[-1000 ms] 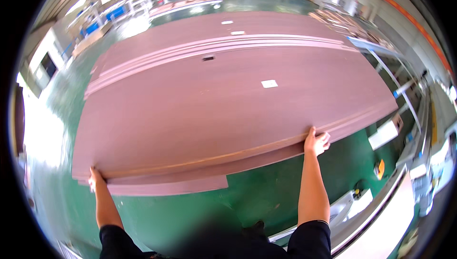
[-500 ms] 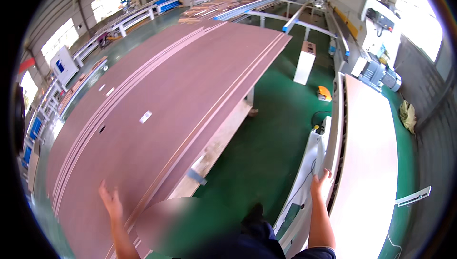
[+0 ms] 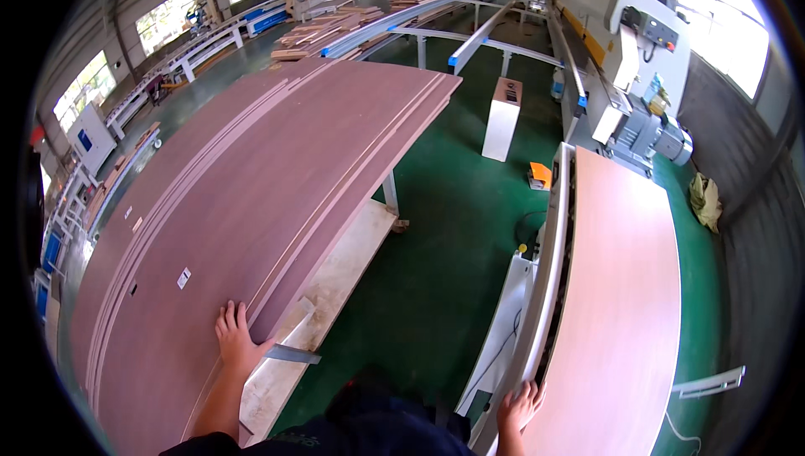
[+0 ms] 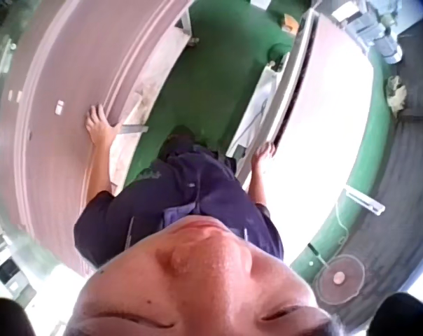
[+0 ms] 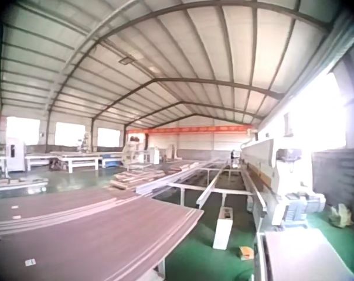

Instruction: The person picks up wooden panels from a stack and feeds them into an edge banding machine by hand, then retrieves the processed panels and stacks them onto a pile.

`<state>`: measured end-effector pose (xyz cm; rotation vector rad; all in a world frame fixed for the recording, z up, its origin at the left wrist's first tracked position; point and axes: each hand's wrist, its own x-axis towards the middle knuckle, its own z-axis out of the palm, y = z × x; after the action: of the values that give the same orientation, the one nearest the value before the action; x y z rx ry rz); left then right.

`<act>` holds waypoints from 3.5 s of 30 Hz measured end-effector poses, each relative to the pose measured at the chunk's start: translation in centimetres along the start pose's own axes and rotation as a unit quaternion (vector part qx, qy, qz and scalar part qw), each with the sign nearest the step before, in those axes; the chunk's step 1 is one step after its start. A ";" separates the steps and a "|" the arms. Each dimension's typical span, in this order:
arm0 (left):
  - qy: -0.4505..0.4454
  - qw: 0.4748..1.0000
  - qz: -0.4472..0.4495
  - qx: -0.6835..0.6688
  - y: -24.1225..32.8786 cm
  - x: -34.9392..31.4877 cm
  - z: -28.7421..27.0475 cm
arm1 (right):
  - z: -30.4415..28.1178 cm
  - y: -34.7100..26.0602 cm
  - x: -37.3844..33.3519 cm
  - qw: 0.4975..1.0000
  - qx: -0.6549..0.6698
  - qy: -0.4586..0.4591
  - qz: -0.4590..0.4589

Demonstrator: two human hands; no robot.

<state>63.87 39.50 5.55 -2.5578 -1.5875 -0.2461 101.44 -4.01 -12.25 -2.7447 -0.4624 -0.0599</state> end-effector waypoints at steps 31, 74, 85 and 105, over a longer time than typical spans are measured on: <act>0.004 0.977 0.169 -0.132 35.8 54.9 9.4 | 2.1 -22.8 48.0 0.892 0.281 -0.348 -0.070; 0.546 0.073 -0.520 -0.653 31.9 29.5 15.6 | 20.0 -54.6 74.9 0.504 0.604 -0.542 0.295; 0.593 0.217 -0.774 -0.036 24.5 25.6 9.3 | 32.3 -35.8 93.5 0.805 0.381 -0.448 0.080; 0.006 0.971 0.107 -0.213 41.0 71.1 9.6 | 9.2 -12.6 88.4 0.991 -0.132 0.005 0.039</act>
<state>132.43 85.54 9.75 -3.0072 -1.3575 -0.6406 180.81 37.71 -7.87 -3.0169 -0.3669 -0.1233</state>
